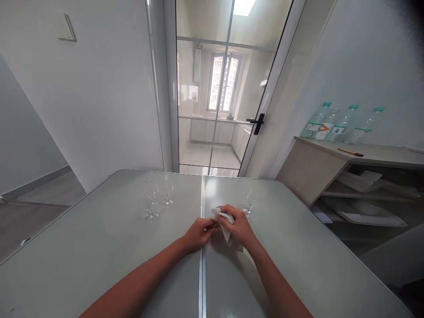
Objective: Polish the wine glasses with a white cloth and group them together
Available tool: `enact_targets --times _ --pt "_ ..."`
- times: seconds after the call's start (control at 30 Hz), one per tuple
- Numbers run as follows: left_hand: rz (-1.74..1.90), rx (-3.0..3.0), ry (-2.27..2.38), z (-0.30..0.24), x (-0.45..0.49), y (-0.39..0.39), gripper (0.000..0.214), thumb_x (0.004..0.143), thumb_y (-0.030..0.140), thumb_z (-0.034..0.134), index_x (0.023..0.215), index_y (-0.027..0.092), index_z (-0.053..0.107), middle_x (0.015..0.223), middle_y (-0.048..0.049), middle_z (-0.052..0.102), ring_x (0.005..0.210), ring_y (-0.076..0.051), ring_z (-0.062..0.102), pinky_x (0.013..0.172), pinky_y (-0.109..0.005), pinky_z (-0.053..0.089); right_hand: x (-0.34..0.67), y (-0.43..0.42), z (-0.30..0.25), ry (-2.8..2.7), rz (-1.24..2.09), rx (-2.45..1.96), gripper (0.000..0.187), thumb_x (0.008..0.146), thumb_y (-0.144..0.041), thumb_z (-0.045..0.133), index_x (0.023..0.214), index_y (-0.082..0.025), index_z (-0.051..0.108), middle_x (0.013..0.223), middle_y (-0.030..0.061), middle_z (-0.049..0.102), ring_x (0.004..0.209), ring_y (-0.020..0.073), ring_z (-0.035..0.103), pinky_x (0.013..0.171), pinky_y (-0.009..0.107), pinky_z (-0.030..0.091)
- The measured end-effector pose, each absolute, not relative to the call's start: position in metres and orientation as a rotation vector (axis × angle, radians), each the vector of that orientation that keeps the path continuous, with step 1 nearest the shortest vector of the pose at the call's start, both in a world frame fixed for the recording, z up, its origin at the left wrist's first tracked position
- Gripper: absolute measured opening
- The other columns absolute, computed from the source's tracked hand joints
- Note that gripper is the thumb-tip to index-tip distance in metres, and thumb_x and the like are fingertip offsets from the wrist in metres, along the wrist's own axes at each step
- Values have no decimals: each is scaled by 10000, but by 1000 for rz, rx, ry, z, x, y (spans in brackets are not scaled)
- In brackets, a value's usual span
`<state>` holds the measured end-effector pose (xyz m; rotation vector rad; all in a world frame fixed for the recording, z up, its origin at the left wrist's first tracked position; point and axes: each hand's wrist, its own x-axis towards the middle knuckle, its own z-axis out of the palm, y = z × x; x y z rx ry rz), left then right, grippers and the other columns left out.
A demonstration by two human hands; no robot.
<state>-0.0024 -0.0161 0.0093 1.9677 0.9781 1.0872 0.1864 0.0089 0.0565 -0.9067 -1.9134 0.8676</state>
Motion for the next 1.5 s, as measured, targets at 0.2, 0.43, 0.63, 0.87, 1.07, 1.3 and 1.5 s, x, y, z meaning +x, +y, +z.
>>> enact_targets --times 0.2,0.43,0.63,0.87,1.07,1.3,1.5 --pt "992 1897 870 11 -3 -19 254 821 234 627 588 140 584 592 14 511 589 -111 427 596 -237 348 197 17 38 -1214 1620 -959 336 814 -466 742 1037 -221 687 890 -5 700 728 162 607 641 254 456" --pt "1182 1462 745 1 2 -10 397 879 474 646 677 134 608 587 0 541 550 -113 469 576 -235 368 162 5 35 -790 1839 -595 365 823 -536 706 984 -209 688 810 39 714 718 216 661 623 311 515" --pt "1373 1232 826 0 5 -3 453 862 543 668 689 128 612 602 3 547 559 -102 464 571 -221 358 142 -6 17 -918 1598 -731 432 781 -428 772 1141 -221 653 775 9 691 690 185 624 652 296 499" --pt "1088 1123 670 0 9 -9 459 852 539 684 693 110 652 529 4 509 457 -82 411 486 -222 322 150 2 19 -759 1816 -746 267 758 -453 699 820 -204 621 614 23 627 582 211 610 577 332 500" --pt "837 938 446 0 -6 -8 385 781 445 777 653 122 613 500 28 458 395 -53 331 452 -243 387 166 3 41 -779 1979 -650 316 837 -497 603 890 -191 662 739 66 702 667 239 661 592 334 520" --pt "820 881 482 -10 -2 -13 393 644 268 873 942 162 640 552 43 542 411 -62 387 458 -224 403 173 2 45 -825 2024 -493 346 893 -530 586 797 -205 661 707 39 690 619 193 627 615 314 525" --pt "1217 1030 748 -6 7 -4 457 800 539 735 663 113 647 520 11 493 484 -85 408 511 -229 350 157 -1 34 -737 1971 -589 431 875 -593 589 1009 -202 710 854 73 741 805 259 680 733 376 532"
